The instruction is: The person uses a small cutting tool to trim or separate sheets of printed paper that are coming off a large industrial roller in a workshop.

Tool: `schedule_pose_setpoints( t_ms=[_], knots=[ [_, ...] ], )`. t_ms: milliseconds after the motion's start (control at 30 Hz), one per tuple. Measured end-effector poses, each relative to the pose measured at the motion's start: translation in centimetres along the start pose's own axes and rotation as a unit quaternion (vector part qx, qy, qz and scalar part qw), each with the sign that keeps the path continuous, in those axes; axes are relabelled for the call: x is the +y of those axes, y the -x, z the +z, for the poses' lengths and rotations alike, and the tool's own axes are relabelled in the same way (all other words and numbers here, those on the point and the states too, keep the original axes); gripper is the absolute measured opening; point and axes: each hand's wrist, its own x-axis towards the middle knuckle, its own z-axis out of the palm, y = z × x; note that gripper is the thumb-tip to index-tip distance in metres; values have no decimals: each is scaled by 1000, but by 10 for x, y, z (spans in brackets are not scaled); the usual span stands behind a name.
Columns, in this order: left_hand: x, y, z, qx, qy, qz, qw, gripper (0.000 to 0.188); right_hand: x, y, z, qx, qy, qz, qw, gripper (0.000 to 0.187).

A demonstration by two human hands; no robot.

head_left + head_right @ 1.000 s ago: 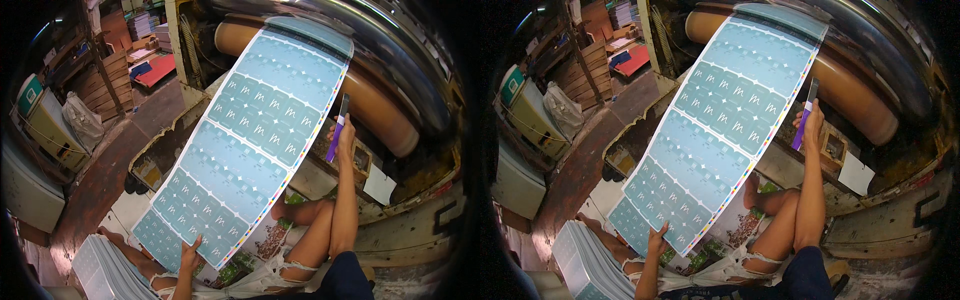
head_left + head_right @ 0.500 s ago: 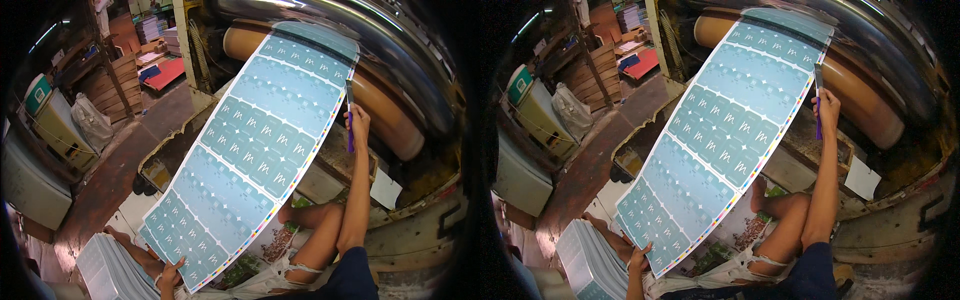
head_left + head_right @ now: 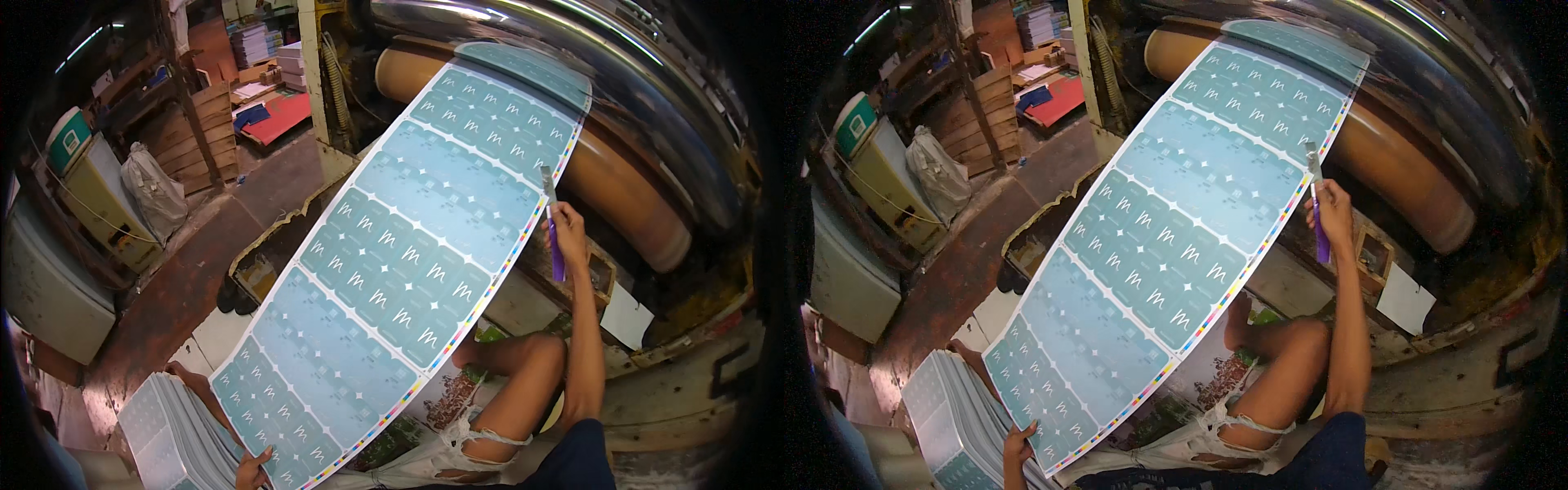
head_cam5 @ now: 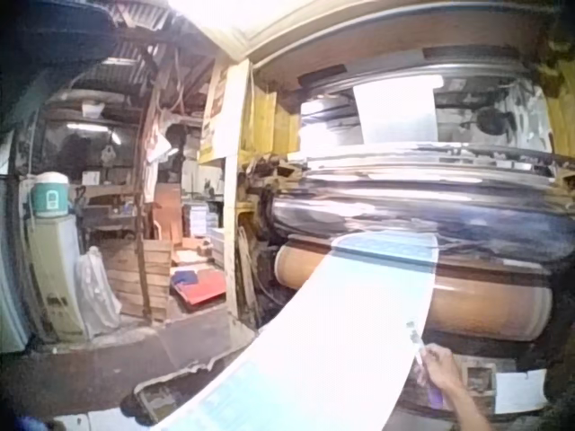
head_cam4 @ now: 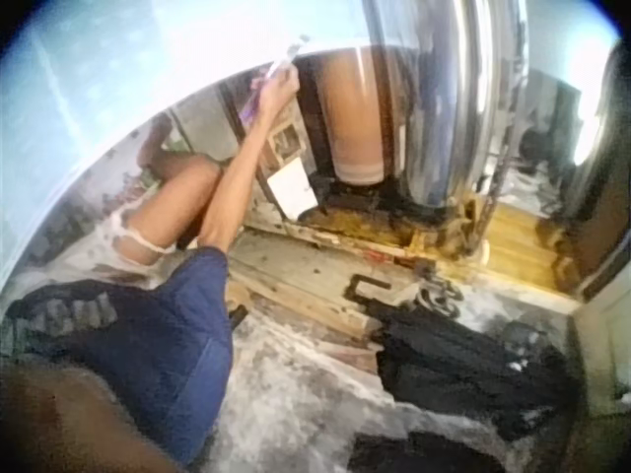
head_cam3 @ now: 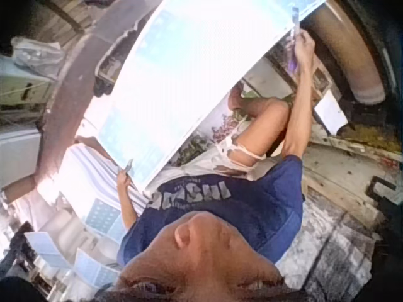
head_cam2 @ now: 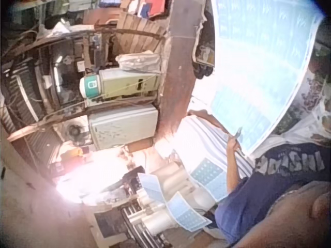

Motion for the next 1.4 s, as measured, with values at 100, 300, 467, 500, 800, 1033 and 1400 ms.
schedule_pose_setpoints(
  t_ms=[100,300,467,500,800,1033,1400],
  knots=[
    [3,12,8,13,5,15,1000,55,5,9,2,-29,-35,45,998,25],
    [4,14,-24,63,3,11,998,53,-14,27,6,90,136,-86,983,22],
    [-1,29,-6,101,27,38,994,49,-21,-6,-9,117,408,-391,817,61],
    [1,36,-5,82,37,41,995,48,-22,-14,-13,117,404,-393,818,61],
    [-26,69,-1,161,55,106,980,58,-54,-75,-41,-220,480,-365,767,56],
    [-28,76,-40,209,27,64,975,56,-76,-78,-54,-111,275,-216,930,35],
    [-36,-56,-293,163,-2,114,980,38,-109,328,202,-100,298,-230,921,33]
  ],
)
